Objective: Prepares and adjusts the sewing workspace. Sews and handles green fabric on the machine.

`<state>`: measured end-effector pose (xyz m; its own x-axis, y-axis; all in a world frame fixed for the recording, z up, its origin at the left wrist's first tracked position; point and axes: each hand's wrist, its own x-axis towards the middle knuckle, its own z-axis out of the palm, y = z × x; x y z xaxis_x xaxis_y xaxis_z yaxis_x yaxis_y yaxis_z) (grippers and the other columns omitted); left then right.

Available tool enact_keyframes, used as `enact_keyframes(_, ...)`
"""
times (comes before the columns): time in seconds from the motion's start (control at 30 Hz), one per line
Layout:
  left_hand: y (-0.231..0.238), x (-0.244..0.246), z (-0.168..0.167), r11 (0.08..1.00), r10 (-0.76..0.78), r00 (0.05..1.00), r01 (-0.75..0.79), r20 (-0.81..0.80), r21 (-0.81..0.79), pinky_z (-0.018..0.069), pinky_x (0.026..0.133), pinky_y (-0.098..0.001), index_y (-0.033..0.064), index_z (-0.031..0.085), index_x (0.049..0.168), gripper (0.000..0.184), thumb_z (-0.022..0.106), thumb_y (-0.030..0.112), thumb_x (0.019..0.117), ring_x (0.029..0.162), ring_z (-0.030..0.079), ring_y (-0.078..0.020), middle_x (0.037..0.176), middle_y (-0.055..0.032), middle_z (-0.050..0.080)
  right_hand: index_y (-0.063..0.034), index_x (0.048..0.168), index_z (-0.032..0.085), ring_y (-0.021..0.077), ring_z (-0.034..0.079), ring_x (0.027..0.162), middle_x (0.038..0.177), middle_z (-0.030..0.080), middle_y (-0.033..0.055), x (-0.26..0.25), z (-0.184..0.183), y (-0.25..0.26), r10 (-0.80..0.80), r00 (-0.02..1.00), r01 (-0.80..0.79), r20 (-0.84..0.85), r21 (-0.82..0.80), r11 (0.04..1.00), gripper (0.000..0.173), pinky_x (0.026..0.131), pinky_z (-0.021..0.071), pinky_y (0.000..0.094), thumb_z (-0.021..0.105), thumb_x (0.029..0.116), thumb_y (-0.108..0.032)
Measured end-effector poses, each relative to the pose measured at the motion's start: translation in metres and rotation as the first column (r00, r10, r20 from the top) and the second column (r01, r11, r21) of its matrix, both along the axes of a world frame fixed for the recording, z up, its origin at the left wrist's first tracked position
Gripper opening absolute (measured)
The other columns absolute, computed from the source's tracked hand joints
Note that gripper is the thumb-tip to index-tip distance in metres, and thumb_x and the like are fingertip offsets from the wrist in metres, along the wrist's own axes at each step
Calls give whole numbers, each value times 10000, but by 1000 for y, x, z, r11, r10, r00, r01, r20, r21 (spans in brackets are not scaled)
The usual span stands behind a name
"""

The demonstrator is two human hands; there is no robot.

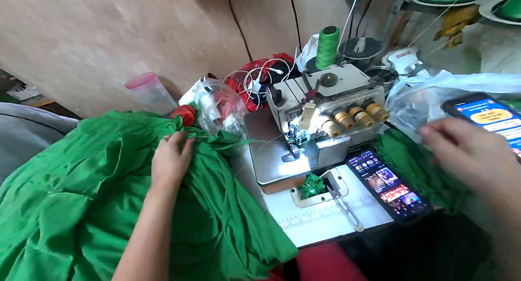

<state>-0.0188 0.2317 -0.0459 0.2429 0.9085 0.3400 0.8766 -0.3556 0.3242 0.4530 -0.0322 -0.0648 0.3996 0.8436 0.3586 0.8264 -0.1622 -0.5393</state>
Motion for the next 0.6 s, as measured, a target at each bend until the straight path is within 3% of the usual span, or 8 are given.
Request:
enact_keyframes(0.07,-4,-1,9,998,33,999,-33,-3,-56,417,965,-741,-48,649,1255,354,613,228,1036,1189,550,-575,1259,-378,575,36,1029,692,257,651,672,851,683,179,-46,-15,-27,131,990,-134,49,72,988,340,605,561,453,512,1029,-253)
enact_keyframes(0.13,-15,14,14,998,-23,996,17,-90,-64,387,973,-770,-42,683,1221,307,702,99,949,1249,502,-589,1329,-364,556,-5,974,721,237,678,689,853,704,140,-82,-42,-34,227,973,-229,46,37,973,267,627,587,418,579,977,-231)
enact_keyframes(0.27,-40,62,8,958,-279,938,288,-206,13,357,1049,-730,11,647,1316,488,689,-72,836,1352,480,-498,1447,-259,542,29,1083,701,353,690,756,970,682,218,-123,-90,-23,239,971,-238,4,-85,968,426,664,590,511,685,933,-369)
enact_keyframes(0.3,-43,74,4,931,-353,914,365,-198,24,354,1075,-707,23,643,1333,488,667,-64,853,1361,488,-467,1445,-242,552,35,1126,690,396,689,829,1016,671,238,-130,-95,-20,207,978,-205,4,-124,971,475,708,585,543,695,923,-394)
enact_keyframes(0.37,-45,96,-8,881,-460,873,471,-161,40,367,1100,-660,43,648,1340,415,611,-10,930,1366,507,-409,1430,-204,580,47,1197,668,458,676,959,1085,654,272,-140,-98,-15,152,988,-149,1,-187,971,431,787,572,587,722,932,-289)
enact_keyframes(0.5,-35,135,-26,819,-574,819,574,-1,31,378,1110,-623,47,653,1350,354,606,134,1010,1378,511,-360,1450,-170,579,47,1276,651,459,670,1019,1128,653,282,-151,-90,-10,94,994,-74,60,-273,959,337,843,565,570,640,982,-117)
enact_keyframes(0.53,-31,142,-30,810,-586,809,586,50,13,366,1128,-614,42,675,1318,336,616,158,1008,1384,506,-352,1442,-171,587,52,1255,663,455,679,1001,1109,662,277,-153,-89,-10,84,992,-55,99,-268,962,310,815,573,564,609,984,-87)
enact_keyframes(0.6,-29,154,-34,814,-574,807,581,138,-12,382,1129,-584,32,746,1124,213,652,170,992,1334,553,-335,1305,-167,670,53,1178,701,444,703,972,1069,694,263,-154,-87,-10,65,989,-32,131,-243,970,255,774,581,562,573,966,-12)
